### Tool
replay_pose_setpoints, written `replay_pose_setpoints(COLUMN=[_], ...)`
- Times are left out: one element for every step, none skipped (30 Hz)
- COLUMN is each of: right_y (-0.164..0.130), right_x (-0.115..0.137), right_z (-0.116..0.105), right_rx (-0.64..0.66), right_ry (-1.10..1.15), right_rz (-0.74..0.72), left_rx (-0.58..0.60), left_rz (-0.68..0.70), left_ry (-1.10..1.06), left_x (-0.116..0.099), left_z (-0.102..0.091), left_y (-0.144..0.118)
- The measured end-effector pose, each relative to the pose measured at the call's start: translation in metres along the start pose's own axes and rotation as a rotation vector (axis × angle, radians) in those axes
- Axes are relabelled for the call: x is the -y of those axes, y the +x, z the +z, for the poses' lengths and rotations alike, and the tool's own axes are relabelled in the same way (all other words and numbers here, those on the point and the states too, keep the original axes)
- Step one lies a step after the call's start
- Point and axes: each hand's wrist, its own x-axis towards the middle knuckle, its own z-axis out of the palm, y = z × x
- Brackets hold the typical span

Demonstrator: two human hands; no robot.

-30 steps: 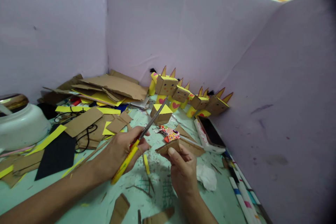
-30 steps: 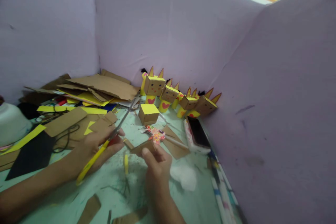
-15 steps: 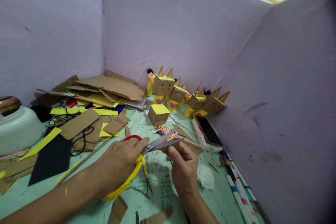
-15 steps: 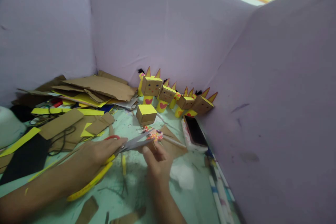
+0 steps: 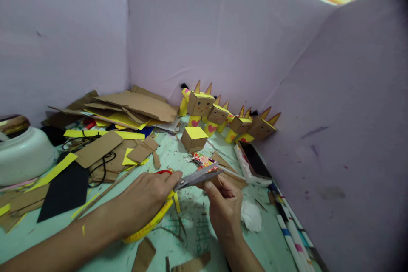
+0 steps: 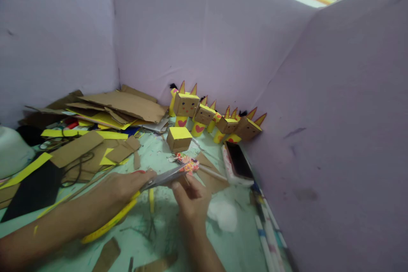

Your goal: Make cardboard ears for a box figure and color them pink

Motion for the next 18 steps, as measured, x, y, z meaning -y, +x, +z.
replay_pose_setpoints(right_y=[0.000, 0.000, -0.001, -0.001, -0.002, -0.002, -0.003, -0.003, -0.003, -0.004, -0.004, -0.004, -0.003, -0.003, -0.003, -0.002, -0.002, -0.002], right_x=[0.001, 0.001, 0.001, 0.001, 0.001, 0.000, -0.001, -0.001, -0.002, -0.003, -0.003, -0.003, -0.004, -0.004, -0.004, -0.004, -0.004, -0.004], right_z=[-0.001, -0.001, -0.002, -0.003, -0.003, -0.004, -0.004, -0.004, -0.004, -0.004, -0.004, -0.005, -0.005, -0.005, -0.005, -0.005, -0.006, -0.006], right_rx=[0.006, 0.009, 0.008, 0.004, -0.003, -0.010, -0.017, -0.024, -0.029, -0.033, -0.035, -0.037, -0.041, -0.043, -0.047, -0.052, -0.056, -0.058], right_ry=[-0.018, -0.035, -0.052, -0.073, -0.094, -0.112, -0.126, -0.137, -0.144, -0.150, -0.157, -0.167, -0.174, -0.181, -0.186, -0.190, -0.190, -0.187], right_rz=[-0.011, -0.021, -0.030, -0.035, -0.036, -0.035, -0.035, -0.037, -0.041, -0.044, -0.045, -0.041, -0.038, -0.032, -0.028, -0.026, -0.027, -0.030], left_rx=[-0.018, -0.033, -0.043, -0.046, -0.046, -0.050, -0.058, -0.068, -0.077, -0.086, -0.095, -0.103, -0.107, -0.105, -0.099, -0.090, -0.078, -0.063], left_rz=[0.019, 0.035, 0.050, 0.060, 0.067, 0.069, 0.070, 0.074, 0.079, 0.086, 0.094, 0.103, 0.108, 0.108, 0.102, 0.091, 0.077, 0.063], left_ry=[-0.003, -0.004, -0.003, 0.000, 0.004, 0.008, 0.015, 0.023, 0.034, 0.047, 0.063, 0.080, 0.095, 0.107, 0.118, 0.123, 0.123, 0.116], left_x=[0.002, 0.004, 0.007, 0.009, 0.011, 0.012, 0.013, 0.015, 0.015, 0.016, 0.017, 0.017, 0.018, 0.018, 0.018, 0.018, 0.017, 0.017], left_z=[0.003, 0.006, 0.009, 0.012, 0.014, 0.016, 0.018, 0.019, 0.021, 0.022, 0.023, 0.024, 0.024, 0.025, 0.025, 0.025, 0.025, 0.024], left_y=[0.000, 0.000, -0.001, -0.001, -0.001, -0.001, 0.000, 0.000, 0.000, 0.001, 0.001, 0.001, 0.002, 0.002, 0.002, 0.002, 0.002, 0.002])
